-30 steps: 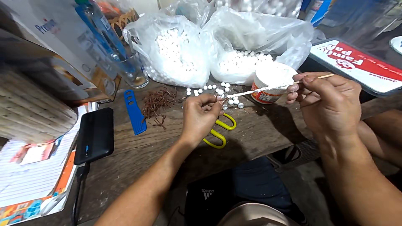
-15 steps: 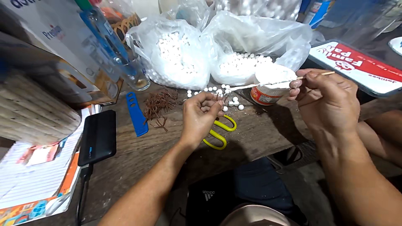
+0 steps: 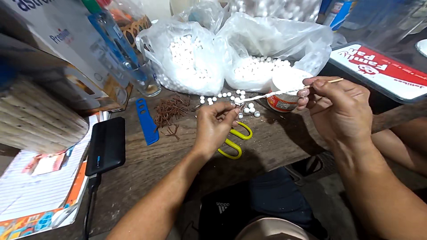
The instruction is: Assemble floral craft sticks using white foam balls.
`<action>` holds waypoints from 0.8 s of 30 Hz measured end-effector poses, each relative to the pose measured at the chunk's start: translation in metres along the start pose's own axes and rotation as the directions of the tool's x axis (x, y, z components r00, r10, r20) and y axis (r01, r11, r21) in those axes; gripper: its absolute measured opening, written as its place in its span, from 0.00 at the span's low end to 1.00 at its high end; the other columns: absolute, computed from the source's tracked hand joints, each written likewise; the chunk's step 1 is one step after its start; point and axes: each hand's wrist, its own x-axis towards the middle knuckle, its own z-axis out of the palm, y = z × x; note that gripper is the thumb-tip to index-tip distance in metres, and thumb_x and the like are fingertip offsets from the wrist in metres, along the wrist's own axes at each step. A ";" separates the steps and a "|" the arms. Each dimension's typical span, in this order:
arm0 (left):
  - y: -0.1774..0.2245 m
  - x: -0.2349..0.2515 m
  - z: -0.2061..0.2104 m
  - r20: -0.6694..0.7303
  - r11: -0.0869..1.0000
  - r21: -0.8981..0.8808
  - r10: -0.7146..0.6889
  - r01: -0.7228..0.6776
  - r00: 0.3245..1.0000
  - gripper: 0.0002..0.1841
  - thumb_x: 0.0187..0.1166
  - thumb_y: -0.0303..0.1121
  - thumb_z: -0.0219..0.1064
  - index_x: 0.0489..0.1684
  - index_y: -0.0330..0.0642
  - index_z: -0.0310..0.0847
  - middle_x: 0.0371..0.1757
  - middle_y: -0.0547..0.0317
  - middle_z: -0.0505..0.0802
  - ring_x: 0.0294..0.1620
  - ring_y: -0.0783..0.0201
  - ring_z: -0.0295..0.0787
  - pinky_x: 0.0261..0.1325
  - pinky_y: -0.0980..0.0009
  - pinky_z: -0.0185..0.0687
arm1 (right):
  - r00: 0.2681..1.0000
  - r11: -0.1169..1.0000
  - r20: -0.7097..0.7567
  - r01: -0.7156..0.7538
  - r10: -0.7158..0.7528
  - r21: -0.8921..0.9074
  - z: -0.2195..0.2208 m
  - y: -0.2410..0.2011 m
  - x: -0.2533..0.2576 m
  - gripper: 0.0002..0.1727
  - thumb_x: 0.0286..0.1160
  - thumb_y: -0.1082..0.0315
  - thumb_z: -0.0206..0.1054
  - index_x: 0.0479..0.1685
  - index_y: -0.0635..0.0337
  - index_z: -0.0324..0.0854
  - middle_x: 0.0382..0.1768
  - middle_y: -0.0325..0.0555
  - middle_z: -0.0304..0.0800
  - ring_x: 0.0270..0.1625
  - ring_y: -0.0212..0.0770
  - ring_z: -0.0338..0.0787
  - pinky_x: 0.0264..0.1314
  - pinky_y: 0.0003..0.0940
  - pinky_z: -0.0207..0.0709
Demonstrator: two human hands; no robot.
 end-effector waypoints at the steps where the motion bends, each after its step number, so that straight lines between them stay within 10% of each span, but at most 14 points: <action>1: 0.000 0.000 0.000 0.001 1.000 0.001 -0.001 0.001 1.000 0.01 0.76 0.18 0.71 0.38 0.28 0.88 0.29 0.60 0.92 0.25 0.79 0.89 0.34 0.81 0.89 | 1.000 1.000 0.002 0.002 -0.002 0.000 0.000 0.000 0.000 0.18 0.85 0.76 0.51 0.40 0.55 0.90 0.29 0.33 0.94 0.29 0.27 0.92 0.37 0.23 0.89; 24: 0.000 0.001 -0.001 0.004 0.999 0.052 -0.008 0.008 1.000 0.02 0.77 0.20 0.71 0.36 0.30 0.88 0.28 0.60 0.92 0.24 0.79 0.89 0.33 0.81 0.89 | 1.000 0.999 0.004 0.031 -0.031 -0.040 -0.001 -0.001 0.000 0.18 0.84 0.76 0.52 0.39 0.55 0.90 0.29 0.32 0.94 0.29 0.27 0.92 0.37 0.23 0.89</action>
